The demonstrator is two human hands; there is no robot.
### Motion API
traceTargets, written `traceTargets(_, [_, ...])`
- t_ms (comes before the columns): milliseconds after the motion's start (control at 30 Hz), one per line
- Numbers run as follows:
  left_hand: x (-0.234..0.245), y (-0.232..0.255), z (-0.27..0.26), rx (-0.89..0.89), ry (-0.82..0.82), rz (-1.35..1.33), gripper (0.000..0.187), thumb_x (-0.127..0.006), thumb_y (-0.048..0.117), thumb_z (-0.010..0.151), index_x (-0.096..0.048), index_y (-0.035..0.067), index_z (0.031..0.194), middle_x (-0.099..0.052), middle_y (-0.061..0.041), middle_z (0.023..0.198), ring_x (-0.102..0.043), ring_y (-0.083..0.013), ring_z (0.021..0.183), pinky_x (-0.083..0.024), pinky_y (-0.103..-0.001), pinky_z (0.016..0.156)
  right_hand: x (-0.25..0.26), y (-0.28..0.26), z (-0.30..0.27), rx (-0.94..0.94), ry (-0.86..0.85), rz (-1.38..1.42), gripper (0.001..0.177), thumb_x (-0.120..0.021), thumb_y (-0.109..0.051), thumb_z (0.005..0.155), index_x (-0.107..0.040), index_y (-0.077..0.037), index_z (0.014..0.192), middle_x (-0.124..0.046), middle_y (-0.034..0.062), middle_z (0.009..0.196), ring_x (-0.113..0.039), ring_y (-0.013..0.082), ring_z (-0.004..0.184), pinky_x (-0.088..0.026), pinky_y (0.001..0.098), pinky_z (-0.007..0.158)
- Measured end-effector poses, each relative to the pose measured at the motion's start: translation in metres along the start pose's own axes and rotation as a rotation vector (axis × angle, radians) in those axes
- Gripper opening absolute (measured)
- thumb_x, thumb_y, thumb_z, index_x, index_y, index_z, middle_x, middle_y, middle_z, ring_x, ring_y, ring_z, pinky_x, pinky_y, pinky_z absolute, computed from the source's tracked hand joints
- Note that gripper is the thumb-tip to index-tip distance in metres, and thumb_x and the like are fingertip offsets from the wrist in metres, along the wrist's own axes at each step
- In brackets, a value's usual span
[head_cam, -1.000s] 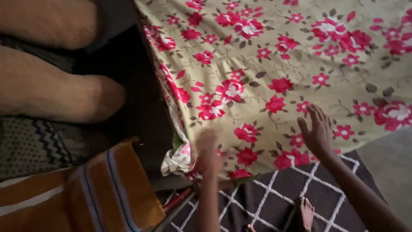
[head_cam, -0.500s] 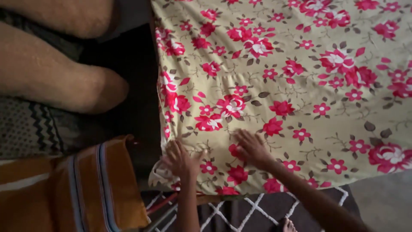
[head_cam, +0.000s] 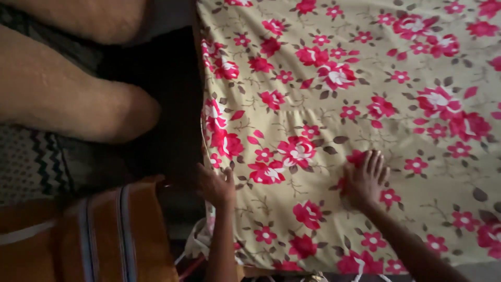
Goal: Smoothing and tucking a floral bedsheet onto a bed.
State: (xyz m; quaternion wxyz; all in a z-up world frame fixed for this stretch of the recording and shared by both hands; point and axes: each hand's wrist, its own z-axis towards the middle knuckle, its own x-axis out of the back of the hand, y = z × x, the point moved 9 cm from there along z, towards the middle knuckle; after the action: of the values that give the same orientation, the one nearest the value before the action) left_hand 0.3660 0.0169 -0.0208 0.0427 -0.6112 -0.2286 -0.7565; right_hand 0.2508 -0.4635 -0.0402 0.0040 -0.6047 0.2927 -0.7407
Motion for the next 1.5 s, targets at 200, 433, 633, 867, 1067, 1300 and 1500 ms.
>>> traceTargets(200, [-0.004, -0.018, 0.039, 0.012, -0.349, 0.035, 0.051, -0.072, 0.05, 0.078, -0.071, 0.004, 0.1, -0.073, -0.024, 0.1, -0.07, -0.044, 0.095, -0.055, -0.054, 0.085, -0.06, -0.166, -0.004, 0.175, -0.206, -0.122, 0.068, -0.054, -0.044, 0.096, -0.043, -0.004, 0.15, -0.038, 0.0205, 0.157, -0.028, 0.0391, 0.152, -0.017, 0.0553, 0.123])
traceTargets(433, [-0.014, -0.058, 0.054, 0.038, -0.368, -0.144, 0.043, -0.074, 0.042, 0.073, -0.072, 0.001, 0.084, -0.072, -0.026, 0.084, -0.071, -0.0465, 0.087, -0.057, -0.055, 0.079, -0.126, -0.274, -0.044, 0.594, -0.491, 0.159, 0.069, -0.054, -0.038, 0.101, -0.031, -0.011, 0.16, -0.02, 0.017, 0.169, -0.016, 0.0347, 0.156, -0.013, 0.0543, 0.123])
traceTargets(633, [-0.231, -0.23, -0.025, -0.076, -0.768, -0.635, 0.037, -0.073, 0.033, 0.081, -0.073, -0.001, 0.096, -0.074, -0.016, 0.084, -0.07, -0.032, 0.082, -0.055, -0.049, 0.07, -0.091, -0.291, -0.059, 0.668, -0.514, 0.17, 0.074, -0.059, -0.035, 0.091, -0.032, -0.013, 0.157, -0.025, 0.0143, 0.167, -0.02, 0.0319, 0.156, -0.014, 0.0509, 0.127])
traceTargets(867, [-0.154, -0.286, -0.001, 0.213, -0.831, -0.231, 0.036, -0.071, 0.032, 0.086, -0.072, -0.004, 0.086, -0.075, -0.02, 0.076, -0.076, -0.026, 0.073, -0.057, -0.045, 0.065, -0.085, -0.292, -0.084, 0.651, -0.645, 0.145, 0.079, -0.067, -0.035, 0.092, -0.03, -0.011, 0.157, -0.021, 0.0146, 0.165, -0.016, 0.0315, 0.153, -0.008, 0.0568, 0.121])
traceTargets(1067, [0.01, -0.205, 0.048, -0.005, -0.398, 0.073, 0.032, -0.074, 0.033, 0.086, -0.076, 0.006, 0.101, -0.073, -0.024, 0.093, -0.071, -0.0419, 0.091, -0.056, -0.054, 0.081, -0.112, -0.332, -0.09, 0.98, -0.76, 0.039, 0.078, -0.065, -0.03, 0.092, -0.029, -0.011, 0.158, -0.019, 0.0129, 0.168, -0.015, 0.029, 0.156, -0.013, 0.0545, 0.123])
traceTargets(1300, [0.07, -0.083, -0.016, 0.028, -0.113, 0.11, 0.047, -0.078, 0.024, 0.073, -0.072, 0.009, 0.118, -0.072, -0.02, 0.117, -0.067, -0.0392, 0.108, -0.052, -0.049, 0.093, -0.121, -0.387, -0.082, 1.231, -0.681, -0.093, 0.076, -0.063, -0.017, 0.086, -0.036, -0.02, 0.158, -0.021, 0.0037, 0.168, -0.015, 0.0229, 0.154, -0.005, 0.0589, 0.121])
traceTargets(1500, [0.042, -0.04, -0.083, 0.108, -0.121, -0.133, 0.056, -0.07, 0.042, 0.091, -0.065, -0.005, 0.12, -0.066, -0.028, 0.114, -0.064, -0.0431, 0.105, -0.048, -0.05, 0.095, -0.205, -0.372, -0.091, 1.417, -0.653, -0.154, 0.065, -0.063, -0.015, 0.09, -0.047, -0.026, 0.152, -0.037, -0.004, 0.164, -0.031, 0.0132, 0.152, -0.008, 0.0537, 0.128])
